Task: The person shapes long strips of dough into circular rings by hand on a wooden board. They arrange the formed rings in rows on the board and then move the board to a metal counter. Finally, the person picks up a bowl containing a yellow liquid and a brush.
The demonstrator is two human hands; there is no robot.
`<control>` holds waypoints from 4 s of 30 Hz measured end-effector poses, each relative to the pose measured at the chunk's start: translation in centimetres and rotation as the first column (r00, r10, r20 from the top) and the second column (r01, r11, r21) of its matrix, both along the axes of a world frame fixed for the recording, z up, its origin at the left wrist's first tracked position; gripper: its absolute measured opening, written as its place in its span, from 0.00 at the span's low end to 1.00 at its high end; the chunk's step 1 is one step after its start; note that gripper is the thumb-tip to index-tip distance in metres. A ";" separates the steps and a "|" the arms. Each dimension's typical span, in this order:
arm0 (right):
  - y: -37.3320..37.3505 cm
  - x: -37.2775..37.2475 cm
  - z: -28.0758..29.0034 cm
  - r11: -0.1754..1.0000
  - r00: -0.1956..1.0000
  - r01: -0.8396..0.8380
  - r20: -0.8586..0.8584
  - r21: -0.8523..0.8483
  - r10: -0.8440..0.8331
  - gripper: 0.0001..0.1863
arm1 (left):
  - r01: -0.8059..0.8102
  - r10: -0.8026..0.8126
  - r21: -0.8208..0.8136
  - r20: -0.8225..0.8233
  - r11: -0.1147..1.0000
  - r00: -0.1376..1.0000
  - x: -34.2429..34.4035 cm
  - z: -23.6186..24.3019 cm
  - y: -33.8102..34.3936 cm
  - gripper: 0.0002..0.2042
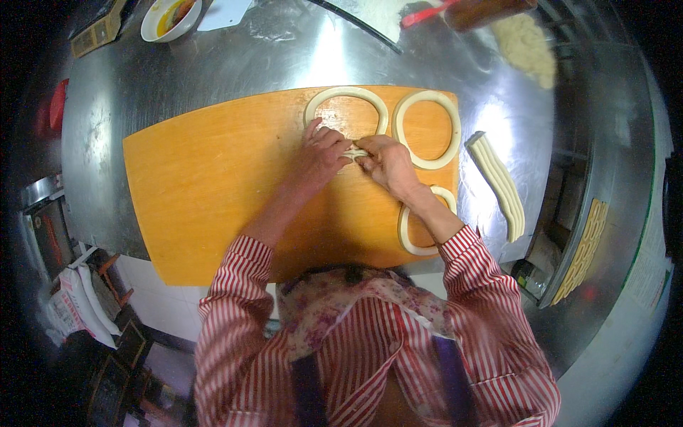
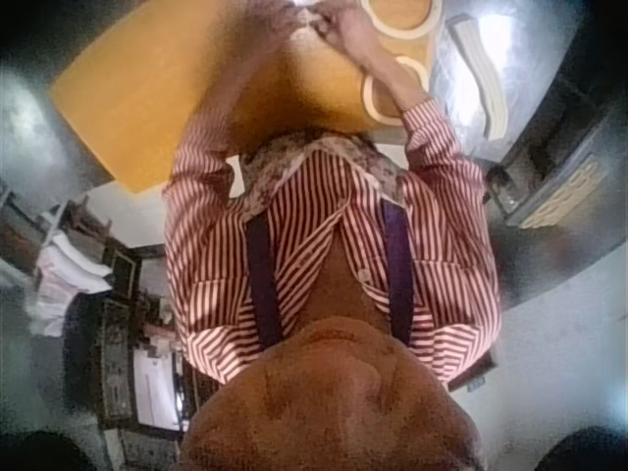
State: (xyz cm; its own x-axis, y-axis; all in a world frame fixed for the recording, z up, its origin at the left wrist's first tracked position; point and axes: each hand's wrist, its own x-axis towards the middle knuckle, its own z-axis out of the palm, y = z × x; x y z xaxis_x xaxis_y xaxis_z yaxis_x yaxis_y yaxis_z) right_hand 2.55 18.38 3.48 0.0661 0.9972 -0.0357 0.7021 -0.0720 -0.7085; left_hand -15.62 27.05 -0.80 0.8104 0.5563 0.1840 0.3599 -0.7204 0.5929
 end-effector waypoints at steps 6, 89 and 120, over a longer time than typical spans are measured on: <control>0.6 -0.7 0.0 0.995 0.994 -0.048 0.105 0.083 0.039 0.09 | -0.016 0.016 -0.001 0.004 1.000 1.000 -0.8 0.7 0.2 0.15; -6.7 -1.1 1.1 0.994 0.936 0.082 0.337 0.075 -0.102 0.22 | -0.120 0.122 -0.069 0.024 0.990 0.992 1.9 -1.1 -2.3 0.20; 2.1 6.0 7.3 0.988 0.989 0.081 -0.137 0.131 -0.063 0.13 | -0.082 0.244 -0.563 0.220 0.823 0.945 -3.2 9.0 4.9 0.13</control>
